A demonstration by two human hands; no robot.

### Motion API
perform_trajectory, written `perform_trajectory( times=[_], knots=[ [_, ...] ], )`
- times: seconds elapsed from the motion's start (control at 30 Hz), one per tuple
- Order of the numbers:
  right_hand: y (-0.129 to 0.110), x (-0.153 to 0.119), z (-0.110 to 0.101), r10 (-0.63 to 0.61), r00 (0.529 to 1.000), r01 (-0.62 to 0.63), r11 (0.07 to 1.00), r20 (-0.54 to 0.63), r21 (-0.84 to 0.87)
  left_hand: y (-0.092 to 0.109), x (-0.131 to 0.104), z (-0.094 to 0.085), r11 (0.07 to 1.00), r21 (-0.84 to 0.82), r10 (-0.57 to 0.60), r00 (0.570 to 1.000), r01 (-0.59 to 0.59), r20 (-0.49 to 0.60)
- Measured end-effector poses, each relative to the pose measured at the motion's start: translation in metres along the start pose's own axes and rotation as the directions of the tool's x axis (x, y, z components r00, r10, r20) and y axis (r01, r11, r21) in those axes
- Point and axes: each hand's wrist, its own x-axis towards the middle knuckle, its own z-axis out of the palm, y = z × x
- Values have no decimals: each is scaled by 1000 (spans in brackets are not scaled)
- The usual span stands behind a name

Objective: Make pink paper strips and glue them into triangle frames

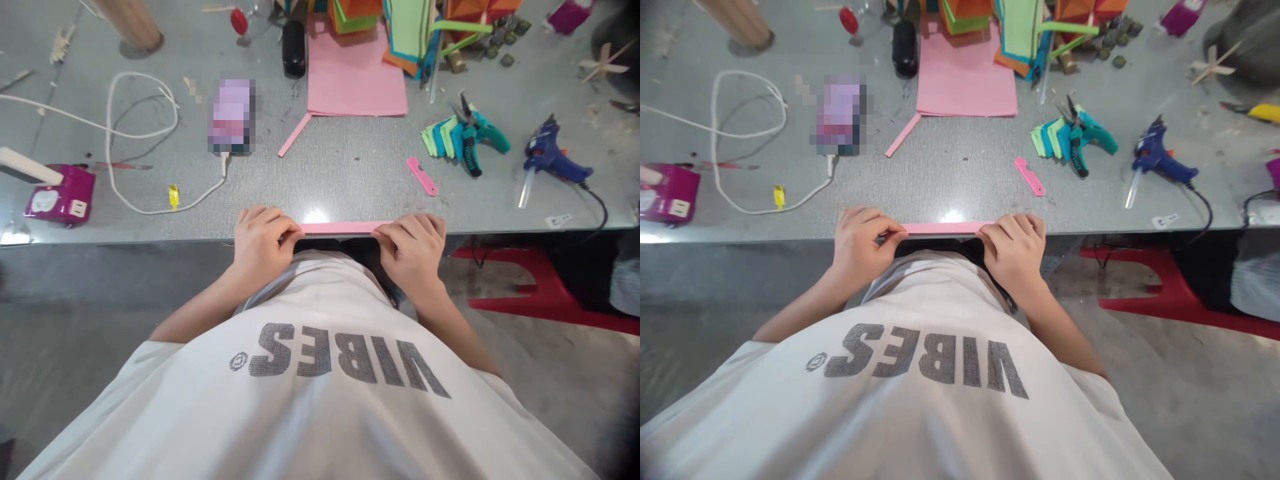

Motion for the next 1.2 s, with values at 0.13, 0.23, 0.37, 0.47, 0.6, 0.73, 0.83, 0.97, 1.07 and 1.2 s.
perform_trajectory(
  times=[0.13,0.23,0.37,0.47,0.6,0.73,0.83,0.97,1.07,1.2],
  knots=[
    [-1,7,3,8,999,-8,1000,-33,0,-7,15,-3,992,-82,-85,994,91,74],
    [-3,9,5,42,998,-41,999,-36,19,-14,15,-2,987,-49,-152,988,154,42],
    [-7,12,2,131,991,-129,990,-28,58,-20,10,1,985,21,-168,985,169,-36],
    [-11,14,-1,193,981,-191,979,-13,76,-19,7,1,987,37,-151,983,155,-100],
    [-13,16,-2,253,967,-253,961,15,115,-9,6,1,996,72,-43,993,52,-113],
    [-14,17,1,258,966,-257,961,5,103,6,-2,8,982,53,183,983,-182,-14],
    [-13,17,2,248,969,-247,965,2,93,12,-13,19,971,73,227,974,-227,9],
    [-14,17,0,208,978,-208,975,6,78,10,-27,34,960,124,252,968,-251,7],
    [-16,14,1,164,986,-164,985,0,62,6,-32,40,969,91,228,973,-231,44],
    [-18,9,6,84,996,-83,995,-18,51,2,-31,41,972,73,223,975,-224,19]
  ],
)
